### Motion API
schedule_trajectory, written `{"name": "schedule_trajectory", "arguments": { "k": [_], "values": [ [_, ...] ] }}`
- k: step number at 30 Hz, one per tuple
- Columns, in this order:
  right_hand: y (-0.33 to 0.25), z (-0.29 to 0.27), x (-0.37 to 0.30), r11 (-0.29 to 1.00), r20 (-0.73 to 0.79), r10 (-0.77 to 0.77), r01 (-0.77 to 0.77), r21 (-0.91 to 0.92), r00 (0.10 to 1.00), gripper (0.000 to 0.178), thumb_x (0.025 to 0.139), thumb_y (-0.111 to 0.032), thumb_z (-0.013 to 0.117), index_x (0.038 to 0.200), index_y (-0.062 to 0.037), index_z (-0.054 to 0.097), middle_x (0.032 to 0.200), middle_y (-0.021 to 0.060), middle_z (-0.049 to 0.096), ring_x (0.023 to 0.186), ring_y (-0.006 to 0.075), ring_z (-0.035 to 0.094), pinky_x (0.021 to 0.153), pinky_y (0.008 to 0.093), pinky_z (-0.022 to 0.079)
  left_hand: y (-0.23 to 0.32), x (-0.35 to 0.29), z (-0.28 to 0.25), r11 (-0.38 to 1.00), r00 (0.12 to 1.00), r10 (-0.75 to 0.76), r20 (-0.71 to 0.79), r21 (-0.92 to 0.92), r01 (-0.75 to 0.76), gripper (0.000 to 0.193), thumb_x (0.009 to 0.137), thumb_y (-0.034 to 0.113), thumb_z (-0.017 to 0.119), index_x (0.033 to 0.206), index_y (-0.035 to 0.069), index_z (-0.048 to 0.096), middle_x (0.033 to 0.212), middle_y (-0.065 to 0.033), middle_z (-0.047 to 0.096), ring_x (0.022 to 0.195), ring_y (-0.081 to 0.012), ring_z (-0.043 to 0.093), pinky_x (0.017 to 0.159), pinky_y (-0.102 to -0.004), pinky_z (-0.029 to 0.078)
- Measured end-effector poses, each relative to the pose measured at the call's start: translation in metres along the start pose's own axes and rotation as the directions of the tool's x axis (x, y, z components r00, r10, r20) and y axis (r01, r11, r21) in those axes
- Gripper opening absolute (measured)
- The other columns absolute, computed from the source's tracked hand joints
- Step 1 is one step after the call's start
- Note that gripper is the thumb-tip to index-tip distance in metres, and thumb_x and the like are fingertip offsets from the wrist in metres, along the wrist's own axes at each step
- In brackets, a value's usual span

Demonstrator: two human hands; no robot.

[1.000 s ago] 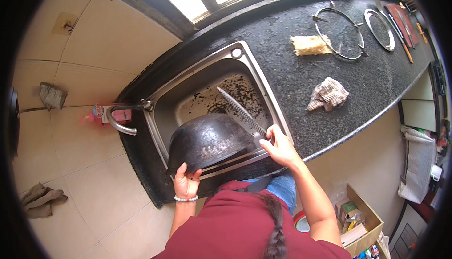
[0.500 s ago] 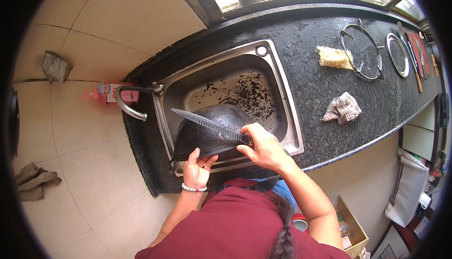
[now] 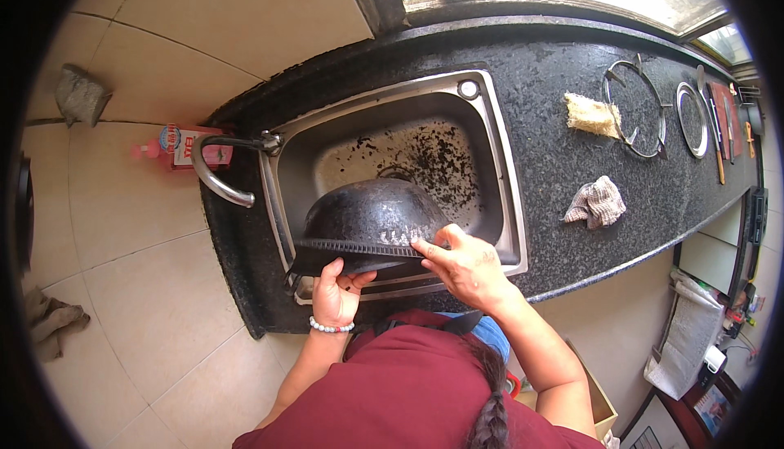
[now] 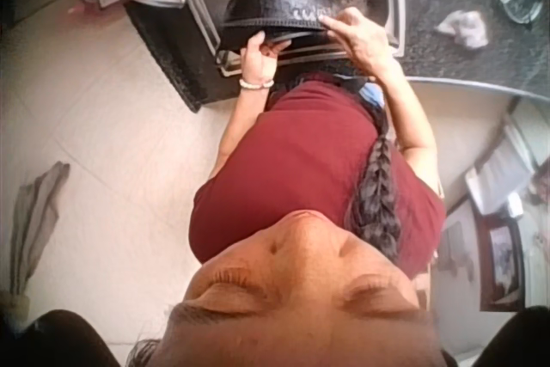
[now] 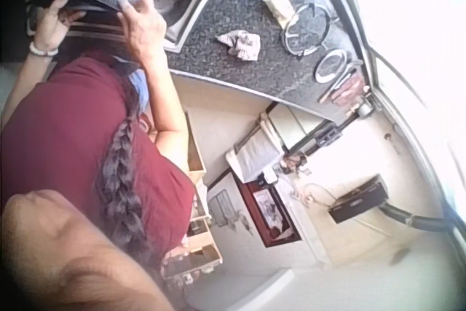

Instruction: The person cleans the exterior surface of a pan using a brush over a kitchen sink.

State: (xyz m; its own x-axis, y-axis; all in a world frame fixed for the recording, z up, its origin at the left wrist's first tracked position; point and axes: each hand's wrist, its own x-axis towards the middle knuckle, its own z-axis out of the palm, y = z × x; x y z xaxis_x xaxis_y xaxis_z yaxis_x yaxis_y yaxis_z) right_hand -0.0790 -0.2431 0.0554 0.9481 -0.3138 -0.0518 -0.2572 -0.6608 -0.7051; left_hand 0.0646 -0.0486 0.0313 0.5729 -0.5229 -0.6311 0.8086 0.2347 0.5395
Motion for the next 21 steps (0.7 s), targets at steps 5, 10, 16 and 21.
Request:
{"name": "schedule_trajectory", "arguments": {
  "k": [5, 10, 16, 21],
  "values": [
    [0.0, 0.0, 0.012, 0.993, -0.131, -0.014, -0.002, -0.12, 0.991, 0.023, 0.083, -0.024, 0.062, 0.1, -0.0076, 0.059, 0.076, 0.0085, 0.057, 0.068, 0.0256, 0.057, 0.061, 0.0361, 0.047, 0.001, 0.0, 0.004, 1.0, 1.0, 0.017, -0.003, 0.005, -0.017, 0.027, 0.086, 0.007, 0.05, 0.112, -0.001, 0.052, 0.102, -0.0128, 0.062, 0.09, -0.0289, 0.064, 0.074, -0.0453, 0.059],
    [0.006, 0.019, 0.024, 0.96, -0.137, 0.25, -0.263, -0.093, 0.959, 0.012, 0.084, -0.016, 0.057, 0.081, -0.0063, 0.05, 0.069, 0.0093, 0.055, 0.065, 0.0311, 0.06, 0.055, 0.0416, 0.048, 0.0, 0.0, 0.006, 0.999, 0.999, 0.032, -0.006, -0.007, -0.032, 0.027, 0.086, 0.006, 0.05, 0.112, 0.0, 0.053, 0.102, -0.013, 0.062, 0.089, -0.0289, 0.064, 0.073, -0.0455, 0.059],
    [0.004, 0.014, 0.029, 0.991, -0.119, 0.135, -0.133, 0.026, 0.984, 0.022, 0.083, -0.024, 0.062, 0.082, -0.0054, 0.05, 0.081, 0.0114, 0.052, 0.07, 0.0315, 0.058, 0.06, 0.0398, 0.048, -0.001, 0.0, 0.006, 1.0, 0.999, 0.025, -0.046, 0.006, -0.025, 0.028, 0.085, 0.006, 0.05, 0.113, 0.0, 0.052, 0.102, -0.013, 0.062, 0.089, -0.0289, 0.065, 0.071, -0.0456, 0.059],
    [0.007, 0.002, 0.015, 0.995, -0.07, -0.051, 0.057, 0.079, 0.996, 0.016, 0.082, -0.015, 0.062, 0.094, -0.0057, 0.058, 0.092, 0.0111, 0.054, 0.077, 0.0296, 0.059, 0.064, 0.0378, 0.05, -0.002, 0.0, 0.004, 1.0, 0.999, 0.03, -0.037, 0.007, -0.03, 0.029, 0.085, 0.007, 0.051, 0.112, -0.001, 0.052, 0.101, -0.0131, 0.062, 0.088, -0.0289, 0.065, 0.072, -0.0454, 0.059]
  ]
}}
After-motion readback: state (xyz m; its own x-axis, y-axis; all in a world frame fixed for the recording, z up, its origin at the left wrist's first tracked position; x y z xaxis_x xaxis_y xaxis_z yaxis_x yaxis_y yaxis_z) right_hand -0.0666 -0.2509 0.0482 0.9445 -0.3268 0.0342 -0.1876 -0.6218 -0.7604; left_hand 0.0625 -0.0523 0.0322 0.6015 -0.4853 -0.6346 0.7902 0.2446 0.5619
